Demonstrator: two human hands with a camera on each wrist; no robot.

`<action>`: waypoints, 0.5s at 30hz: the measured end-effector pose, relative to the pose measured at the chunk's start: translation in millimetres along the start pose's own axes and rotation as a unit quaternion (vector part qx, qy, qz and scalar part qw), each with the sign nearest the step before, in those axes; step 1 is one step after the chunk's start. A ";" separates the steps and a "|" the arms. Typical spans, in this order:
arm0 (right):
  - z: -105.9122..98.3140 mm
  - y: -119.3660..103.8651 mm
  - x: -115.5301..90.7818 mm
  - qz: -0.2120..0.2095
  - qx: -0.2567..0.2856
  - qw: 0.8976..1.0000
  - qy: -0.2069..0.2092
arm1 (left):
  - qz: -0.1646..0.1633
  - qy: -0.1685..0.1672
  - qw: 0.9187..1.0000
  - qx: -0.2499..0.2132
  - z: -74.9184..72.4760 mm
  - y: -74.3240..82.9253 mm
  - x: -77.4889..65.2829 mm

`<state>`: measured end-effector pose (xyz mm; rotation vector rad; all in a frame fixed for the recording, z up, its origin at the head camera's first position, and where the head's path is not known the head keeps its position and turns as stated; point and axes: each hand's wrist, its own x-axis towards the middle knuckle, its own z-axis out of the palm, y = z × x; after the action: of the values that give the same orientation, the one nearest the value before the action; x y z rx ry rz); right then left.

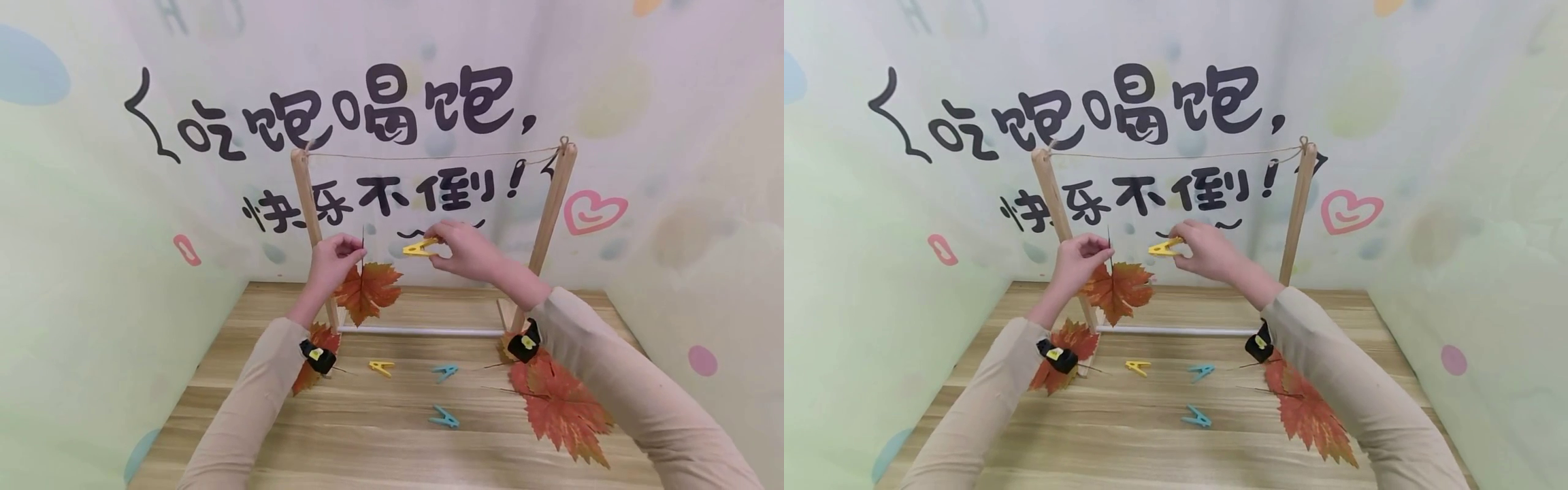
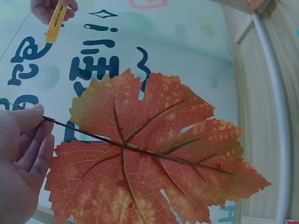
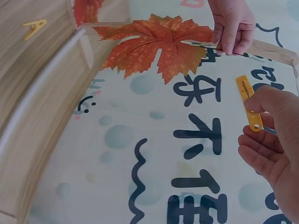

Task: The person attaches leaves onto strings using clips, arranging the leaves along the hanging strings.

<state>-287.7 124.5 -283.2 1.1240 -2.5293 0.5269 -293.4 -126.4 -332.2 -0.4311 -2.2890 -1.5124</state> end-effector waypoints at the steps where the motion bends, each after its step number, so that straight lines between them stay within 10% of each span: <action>1: -2.2 -0.5 1.9 -0.002 0.000 1.000 0.006 | 0.001 0.002 1.000 0.000 -0.9 7.1 -0.4; 15: -22.8 -5.7 22.2 -0.001 0.052 0.995 0.082 | 0.011 0.039 0.999 -0.012 -6.5 14.3 25.6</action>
<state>-294.3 117.2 -252.5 1.0720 -2.3821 0.7264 -308.9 -125.6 -306.5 -0.3946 -2.2011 -1.5207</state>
